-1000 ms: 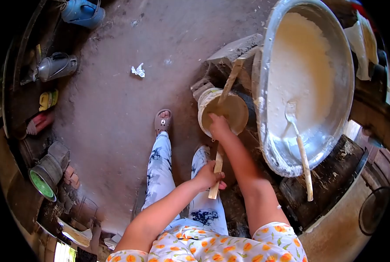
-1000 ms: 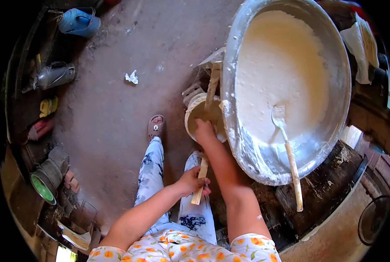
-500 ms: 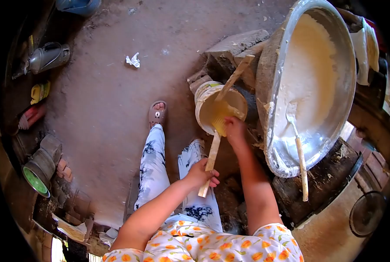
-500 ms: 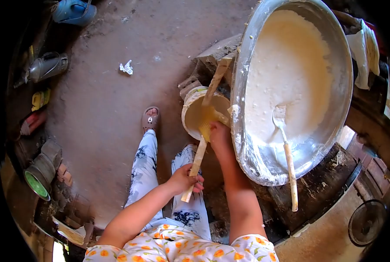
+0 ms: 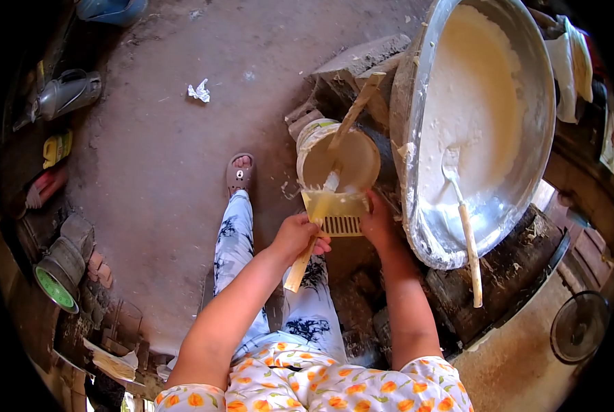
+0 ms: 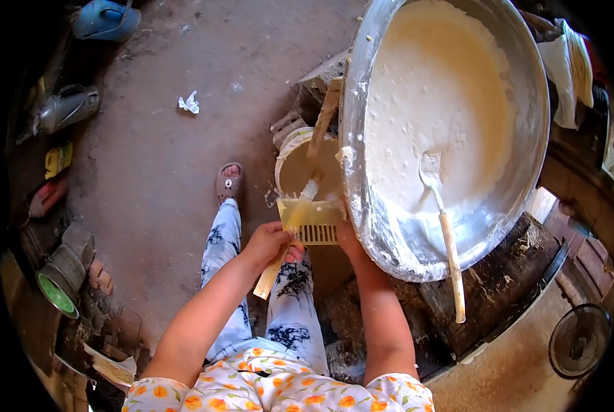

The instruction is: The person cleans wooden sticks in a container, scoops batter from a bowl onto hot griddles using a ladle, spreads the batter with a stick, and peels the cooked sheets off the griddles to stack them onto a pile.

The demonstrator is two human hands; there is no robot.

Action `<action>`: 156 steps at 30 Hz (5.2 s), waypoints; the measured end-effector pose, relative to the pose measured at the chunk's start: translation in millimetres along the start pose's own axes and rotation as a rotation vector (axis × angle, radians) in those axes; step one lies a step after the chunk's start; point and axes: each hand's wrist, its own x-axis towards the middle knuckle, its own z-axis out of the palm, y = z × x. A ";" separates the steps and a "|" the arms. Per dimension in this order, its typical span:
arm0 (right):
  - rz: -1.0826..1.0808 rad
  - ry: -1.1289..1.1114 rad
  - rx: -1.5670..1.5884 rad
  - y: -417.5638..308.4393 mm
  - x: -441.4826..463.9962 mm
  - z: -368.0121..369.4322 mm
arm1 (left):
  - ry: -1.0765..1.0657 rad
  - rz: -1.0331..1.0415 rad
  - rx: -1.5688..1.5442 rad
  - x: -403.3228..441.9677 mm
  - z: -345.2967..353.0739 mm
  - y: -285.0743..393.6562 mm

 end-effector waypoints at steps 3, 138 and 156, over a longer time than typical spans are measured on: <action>-0.301 -0.052 -0.293 -42.3 -17.6 -21.8 | 0.023 0.021 -0.024 -0.2 8.8 2.7; -0.312 0.359 -0.100 36.9 70.2 28.3 | -0.107 -0.026 -0.015 -259.0 -51.7 -30.1; -0.209 0.292 -0.514 -52.5 -52.4 -41.7 | -0.449 -0.003 -0.536 -312.4 -54.3 -30.5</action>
